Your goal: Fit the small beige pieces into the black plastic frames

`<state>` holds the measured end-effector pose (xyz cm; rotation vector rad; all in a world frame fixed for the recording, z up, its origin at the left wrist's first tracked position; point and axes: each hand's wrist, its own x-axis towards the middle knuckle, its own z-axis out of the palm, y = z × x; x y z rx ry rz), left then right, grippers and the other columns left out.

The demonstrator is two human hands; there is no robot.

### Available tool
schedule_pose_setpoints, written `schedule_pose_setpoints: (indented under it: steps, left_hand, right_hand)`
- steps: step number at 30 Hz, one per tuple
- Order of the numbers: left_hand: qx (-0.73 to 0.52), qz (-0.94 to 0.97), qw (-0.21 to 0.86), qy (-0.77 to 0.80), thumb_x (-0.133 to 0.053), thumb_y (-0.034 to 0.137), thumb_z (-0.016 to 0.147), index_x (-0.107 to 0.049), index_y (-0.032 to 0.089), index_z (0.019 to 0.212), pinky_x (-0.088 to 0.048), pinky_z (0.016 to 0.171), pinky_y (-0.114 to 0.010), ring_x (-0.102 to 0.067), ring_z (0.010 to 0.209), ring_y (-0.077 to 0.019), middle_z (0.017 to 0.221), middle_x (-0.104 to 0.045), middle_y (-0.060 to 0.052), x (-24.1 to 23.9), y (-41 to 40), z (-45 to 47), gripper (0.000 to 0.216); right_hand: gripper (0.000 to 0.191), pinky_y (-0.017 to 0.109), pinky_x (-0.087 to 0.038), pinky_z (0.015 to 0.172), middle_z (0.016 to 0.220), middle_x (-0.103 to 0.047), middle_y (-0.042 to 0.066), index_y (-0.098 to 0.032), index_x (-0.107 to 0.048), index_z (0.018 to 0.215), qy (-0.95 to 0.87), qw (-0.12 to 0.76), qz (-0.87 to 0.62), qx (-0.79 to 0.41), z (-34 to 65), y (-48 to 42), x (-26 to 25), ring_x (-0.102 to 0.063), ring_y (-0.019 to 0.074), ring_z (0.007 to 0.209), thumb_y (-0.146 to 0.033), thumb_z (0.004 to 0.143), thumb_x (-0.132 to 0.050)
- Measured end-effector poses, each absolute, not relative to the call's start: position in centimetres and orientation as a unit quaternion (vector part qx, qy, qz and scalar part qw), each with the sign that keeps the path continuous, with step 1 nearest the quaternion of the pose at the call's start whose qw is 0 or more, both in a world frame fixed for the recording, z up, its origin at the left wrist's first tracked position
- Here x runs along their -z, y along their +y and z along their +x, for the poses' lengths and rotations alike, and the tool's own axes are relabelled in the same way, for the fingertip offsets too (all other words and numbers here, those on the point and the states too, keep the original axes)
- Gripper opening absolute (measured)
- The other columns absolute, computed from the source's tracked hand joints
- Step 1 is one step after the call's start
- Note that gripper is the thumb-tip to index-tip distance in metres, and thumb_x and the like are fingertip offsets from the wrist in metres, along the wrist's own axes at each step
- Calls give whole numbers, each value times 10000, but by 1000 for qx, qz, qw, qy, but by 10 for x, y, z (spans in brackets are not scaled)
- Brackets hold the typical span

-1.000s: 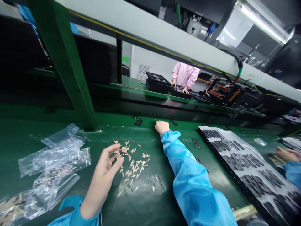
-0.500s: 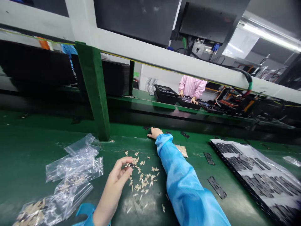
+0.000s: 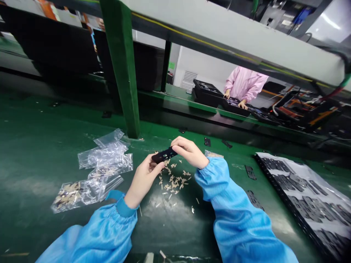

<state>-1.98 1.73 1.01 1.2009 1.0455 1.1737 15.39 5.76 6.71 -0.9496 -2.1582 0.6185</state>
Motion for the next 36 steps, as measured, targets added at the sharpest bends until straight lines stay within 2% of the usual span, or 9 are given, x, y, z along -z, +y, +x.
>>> schedule_pose_setpoints:
  steps: [2, 7, 13, 18, 22, 25, 28, 32, 36]
  left_hand:
    - [-518, 464, 586, 416, -650, 322, 728, -622, 185, 931, -451, 718, -257, -581, 721, -136, 793, -642, -5, -11, 16, -19, 247]
    - [-570, 387, 609, 394, -693, 299, 679, -657, 168, 876, -443, 642, -216, -526, 634, -86, 768, -626, 15, -10, 22, -20, 239]
    - [-607, 341, 617, 366, -697, 266, 669, -642, 161, 845, -461, 670, -215, -555, 711, -95, 826, -632, 8, -10, 26, -22, 212]
    - [-627, 346, 601, 355, -674, 231, 694, -565, 173, 851, -479, 676, -212, -570, 681, -78, 803, -611, 26, -9, 25, -23, 200]
    - [-643, 330, 589, 361, -680, 179, 672, -472, 222, 982, -492, 667, -221, -592, 639, -72, 836, -608, 38, -8, 25, -26, 376]
    - [-643, 337, 584, 364, -659, 172, 687, -431, 255, 1111, -499, 675, -226, -604, 662, -79, 875, -599, 28, -9, 26, -27, 489]
    - [-640, 343, 580, 368, -650, 181, 686, -487, 217, 1038, -497, 667, -219, -601, 671, -79, 896, -591, 11, -9, 26, -26, 389]
    - [-647, 326, 580, 373, -657, 182, 651, -494, 199, 924, -497, 649, -234, -598, 662, -89, 857, -580, 19, -7, 29, -25, 318]
    - [-656, 308, 584, 366, -632, 177, 656, -485, 200, 887, -496, 663, -253, -606, 697, -106, 848, -589, 18, -5, 31, -27, 275]
  right_hand:
    - [301, 247, -445, 699, 767, -556, 15, -154, -574, 758, -804, 368, -392, -255, 153, 52, -58, -539, 116, 731, -384, 888, -430]
    - [304, 220, -451, 632, 713, -570, 0, -142, -563, 870, -789, 255, -480, -286, 160, 56, -27, -551, 94, 642, -301, 936, -311]
    - [51, 253, -405, 730, 752, -511, 0, -155, -586, 714, -819, 139, -512, -220, 161, 65, 11, -508, 123, 743, -143, 759, -608]
    - [97, 284, -389, 778, 858, -485, 30, -163, -579, 808, -839, 73, -510, -178, 153, 56, 21, -473, 160, 847, -152, 731, -637]
    - [103, 287, -384, 774, 884, -495, 40, -166, -586, 840, -849, 40, -501, -161, 153, 55, 17, -470, 169, 859, -153, 742, -613]
    - [47, 274, -384, 743, 817, -512, 20, -171, -596, 705, -865, 8, -472, -169, 156, 56, 13, -482, 161, 807, -176, 714, -642]
    - [136, 274, -388, 717, 776, -524, 22, -160, -589, 637, -873, 2, -458, -169, 156, 57, 10, -493, 161, 774, -239, 741, -628]
    - [58, 266, -394, 761, 883, -555, 36, -176, -620, 817, -887, 23, -431, -166, 145, 50, 11, -508, 161, 861, -198, 780, -582]
    - [127, 291, -395, 784, 935, -555, 48, -192, -621, 881, -902, 32, -398, -163, 135, 41, 14, -501, 183, 917, -165, 759, -595]
